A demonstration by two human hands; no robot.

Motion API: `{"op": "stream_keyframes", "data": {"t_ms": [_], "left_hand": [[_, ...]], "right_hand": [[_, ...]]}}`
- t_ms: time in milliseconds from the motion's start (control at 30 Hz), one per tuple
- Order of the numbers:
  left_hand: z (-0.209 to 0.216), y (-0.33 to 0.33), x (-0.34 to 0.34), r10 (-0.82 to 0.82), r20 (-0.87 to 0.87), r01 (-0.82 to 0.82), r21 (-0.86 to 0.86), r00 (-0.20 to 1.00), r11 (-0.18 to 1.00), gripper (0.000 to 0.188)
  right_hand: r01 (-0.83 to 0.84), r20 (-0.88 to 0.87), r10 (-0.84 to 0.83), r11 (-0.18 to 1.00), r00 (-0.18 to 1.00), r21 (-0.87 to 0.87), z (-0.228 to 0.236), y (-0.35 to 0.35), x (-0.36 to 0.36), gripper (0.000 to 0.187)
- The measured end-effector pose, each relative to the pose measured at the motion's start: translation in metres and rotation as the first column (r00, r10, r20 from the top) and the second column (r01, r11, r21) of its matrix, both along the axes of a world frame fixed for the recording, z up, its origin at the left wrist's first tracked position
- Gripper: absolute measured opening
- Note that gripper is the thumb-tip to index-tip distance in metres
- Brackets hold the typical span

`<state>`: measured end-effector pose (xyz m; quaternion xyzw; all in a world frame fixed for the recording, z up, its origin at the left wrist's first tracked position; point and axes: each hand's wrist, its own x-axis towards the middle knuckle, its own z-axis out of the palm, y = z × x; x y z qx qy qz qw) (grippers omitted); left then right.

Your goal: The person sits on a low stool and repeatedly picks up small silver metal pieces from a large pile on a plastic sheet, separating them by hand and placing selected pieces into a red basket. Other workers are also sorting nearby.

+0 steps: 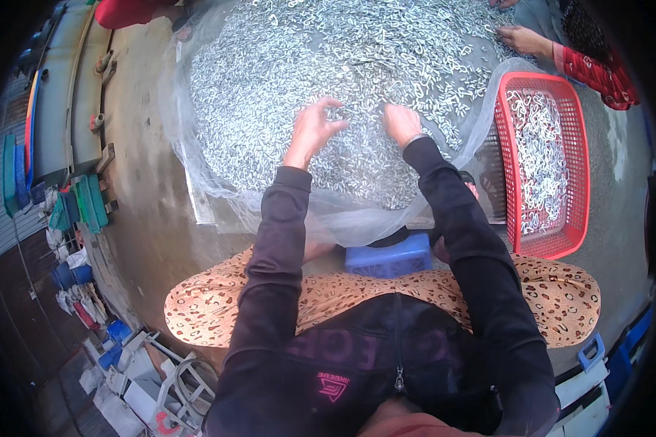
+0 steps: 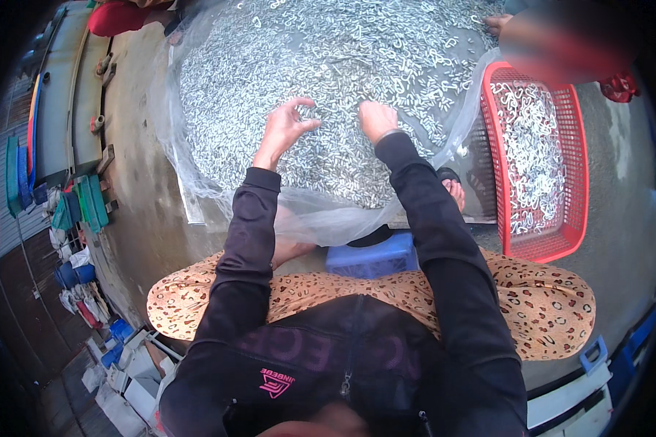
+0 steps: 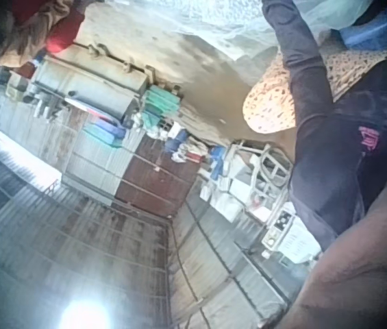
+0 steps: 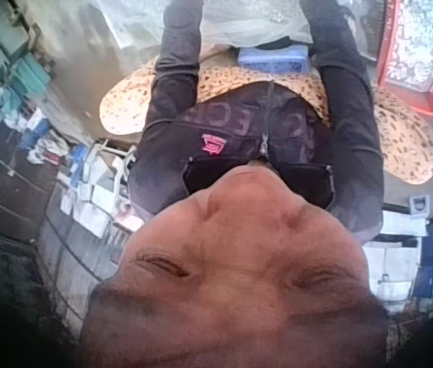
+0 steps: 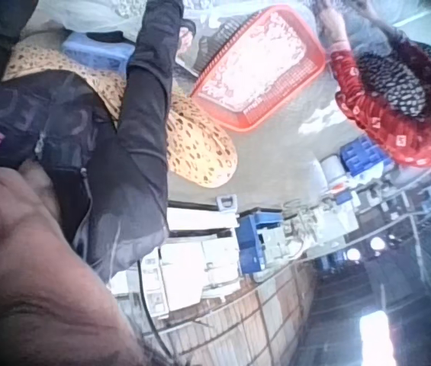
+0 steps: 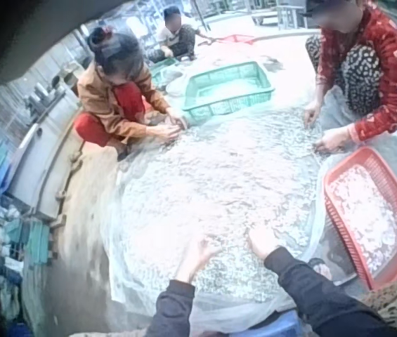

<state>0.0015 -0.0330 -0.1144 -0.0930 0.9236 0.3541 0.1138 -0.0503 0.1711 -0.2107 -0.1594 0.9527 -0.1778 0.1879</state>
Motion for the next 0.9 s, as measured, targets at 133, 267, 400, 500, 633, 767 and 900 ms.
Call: {"op": "stream_keyframes", "data": {"t_ms": [133,267,400,500,633,767,900], "left_hand": [[-0.036,0.031,0.023,-0.434,-0.156,0.417,-0.131,0.887,0.900,0.038],[-0.051,0.054,0.033,-0.426,0.022,0.419,-0.223,0.905,0.880,0.020],[-0.020,0.042,0.015,-0.208,-0.092,0.193,-0.149,0.974,0.970,0.016],[0.014,0.026,-0.003,0.040,0.054,-0.056,0.345,0.998,0.937,0.017],[0.039,0.022,-0.009,0.042,0.256,-0.250,0.877,0.966,0.409,0.018],[0.031,0.037,-0.009,0.064,0.131,-0.120,0.981,0.989,-0.154,0.012],[0.005,0.052,-0.017,0.167,0.182,-0.160,0.978,0.969,-0.137,0.011]], "right_hand": [[0.126,0.036,-0.120,0.957,0.992,-0.261,-0.006,0.029,0.018,0.017],[0.462,0.423,-0.243,0.690,0.873,-0.557,0.008,0.074,0.009,0.015],[0.739,0.699,-0.243,0.278,0.673,-0.614,0.040,0.099,-0.004,0.018],[0.702,0.631,-0.308,0.312,0.712,-0.640,0.057,0.099,-0.008,0.023],[0.674,0.565,-0.368,0.447,0.738,-0.589,0.059,0.093,-0.005,0.027],[0.782,0.782,0.030,-0.060,0.622,-0.620,0.056,0.096,0.001,0.026],[0.803,0.766,0.317,-0.438,0.560,-0.405,0.060,0.114,0.000,0.019]]}}
